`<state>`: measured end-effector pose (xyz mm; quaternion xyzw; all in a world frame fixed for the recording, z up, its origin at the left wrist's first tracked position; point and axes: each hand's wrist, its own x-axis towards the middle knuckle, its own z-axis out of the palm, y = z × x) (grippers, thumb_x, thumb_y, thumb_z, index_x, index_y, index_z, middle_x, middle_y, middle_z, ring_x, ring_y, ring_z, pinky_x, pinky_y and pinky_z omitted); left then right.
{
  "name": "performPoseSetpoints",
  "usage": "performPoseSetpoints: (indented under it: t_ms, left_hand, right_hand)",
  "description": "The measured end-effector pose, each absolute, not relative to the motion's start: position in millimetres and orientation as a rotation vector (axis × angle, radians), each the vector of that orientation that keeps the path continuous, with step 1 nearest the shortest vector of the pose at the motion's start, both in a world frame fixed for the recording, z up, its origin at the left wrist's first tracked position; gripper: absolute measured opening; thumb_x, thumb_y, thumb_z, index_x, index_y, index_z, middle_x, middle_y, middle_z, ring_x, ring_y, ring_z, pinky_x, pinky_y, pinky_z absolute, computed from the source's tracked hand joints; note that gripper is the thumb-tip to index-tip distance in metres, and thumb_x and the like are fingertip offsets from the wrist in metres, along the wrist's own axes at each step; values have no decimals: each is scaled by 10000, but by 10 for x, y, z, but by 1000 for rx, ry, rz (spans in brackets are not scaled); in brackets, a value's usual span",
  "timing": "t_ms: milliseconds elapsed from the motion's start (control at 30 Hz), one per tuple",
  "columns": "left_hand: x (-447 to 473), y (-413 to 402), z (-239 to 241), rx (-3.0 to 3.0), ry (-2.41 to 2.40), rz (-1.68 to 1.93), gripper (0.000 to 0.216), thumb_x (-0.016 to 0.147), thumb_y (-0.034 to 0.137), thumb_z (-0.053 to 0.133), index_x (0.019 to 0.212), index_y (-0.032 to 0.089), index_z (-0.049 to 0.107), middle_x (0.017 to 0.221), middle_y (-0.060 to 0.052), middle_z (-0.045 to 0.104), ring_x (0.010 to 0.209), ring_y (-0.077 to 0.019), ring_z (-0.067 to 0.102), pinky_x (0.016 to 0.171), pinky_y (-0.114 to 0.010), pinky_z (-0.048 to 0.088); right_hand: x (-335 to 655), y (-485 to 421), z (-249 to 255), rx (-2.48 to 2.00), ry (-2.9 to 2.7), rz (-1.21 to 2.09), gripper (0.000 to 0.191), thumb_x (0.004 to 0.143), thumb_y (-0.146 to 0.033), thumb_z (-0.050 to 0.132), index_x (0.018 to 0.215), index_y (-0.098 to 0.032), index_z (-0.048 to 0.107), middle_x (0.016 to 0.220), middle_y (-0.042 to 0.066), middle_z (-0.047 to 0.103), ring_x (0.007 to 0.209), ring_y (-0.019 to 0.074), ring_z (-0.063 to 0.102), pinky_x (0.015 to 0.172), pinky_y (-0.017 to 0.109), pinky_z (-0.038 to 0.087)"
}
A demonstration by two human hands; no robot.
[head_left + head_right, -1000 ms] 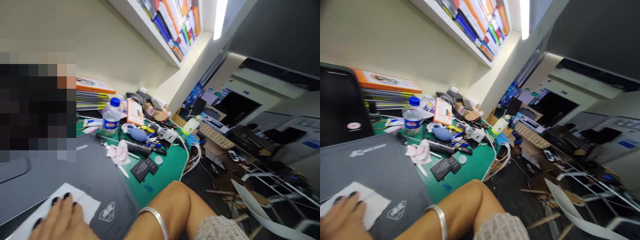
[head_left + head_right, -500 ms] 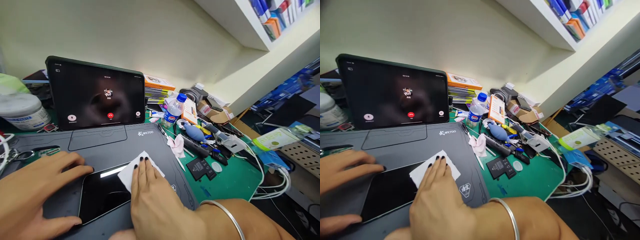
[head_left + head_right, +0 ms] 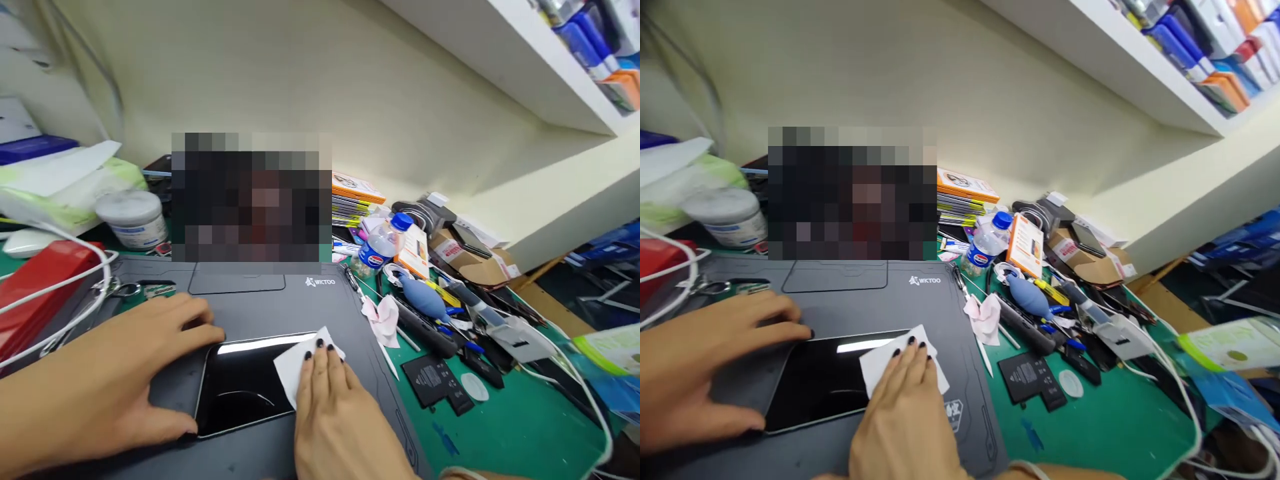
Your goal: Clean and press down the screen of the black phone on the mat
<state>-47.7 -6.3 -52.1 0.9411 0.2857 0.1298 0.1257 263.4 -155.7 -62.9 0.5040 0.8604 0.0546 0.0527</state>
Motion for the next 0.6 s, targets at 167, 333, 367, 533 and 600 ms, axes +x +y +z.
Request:
performPoseSetpoints:
  t_ms: [167,333,367,533,600]
  left_hand:
    - [-323,-38,-237,2653,866,152,567,748,504,969,1262,333,799,1301,-71,747,1111,-353,737,956,-484,630]
    - [-272,-73,-202,2637,902,166,544,705,486,1032,1162,278,823,1209,-70,731,1058,-324,717,921,-450,594]
    - [-269,-78,-223,2640,900,189,557,684,483,1045,1149,274,820,1189,-64,726,1045,-318,710,910,-444,582]
    - [-257,-67,-332,2678,848,340,577,631,487,1070,1088,266,794,1131,-45,696,984,-297,676,870,-427,524]
    - [-250,-61,-317,2674,839,348,570,625,487,1068,1063,254,787,1114,-50,694,968,-296,669,861,-423,515]
  right_hand:
    - [2720,-1664,-661,1373,2722,145,518,1162,-221,586,1633,-6,620,1579,288,682,1436,437,728,1162,542,650]
    - [2739,-1564,-637,1270,2767,227,546,1157,-193,563,1670,-6,572,1600,285,672,1464,431,708,1166,532,642]
    - [2730,-1532,-615,1249,2773,260,539,1152,-184,561,1658,1,582,1586,287,685,1457,430,715,1153,525,649]
    - [2593,-1375,-506,1088,2879,376,493,1157,-189,555,1597,23,621,1583,285,694,1478,393,704,1197,479,622]
    - [2500,-1309,-484,1015,2950,404,454,1165,-174,536,1578,-20,644,1599,242,697,1483,346,706,1212,438,612]
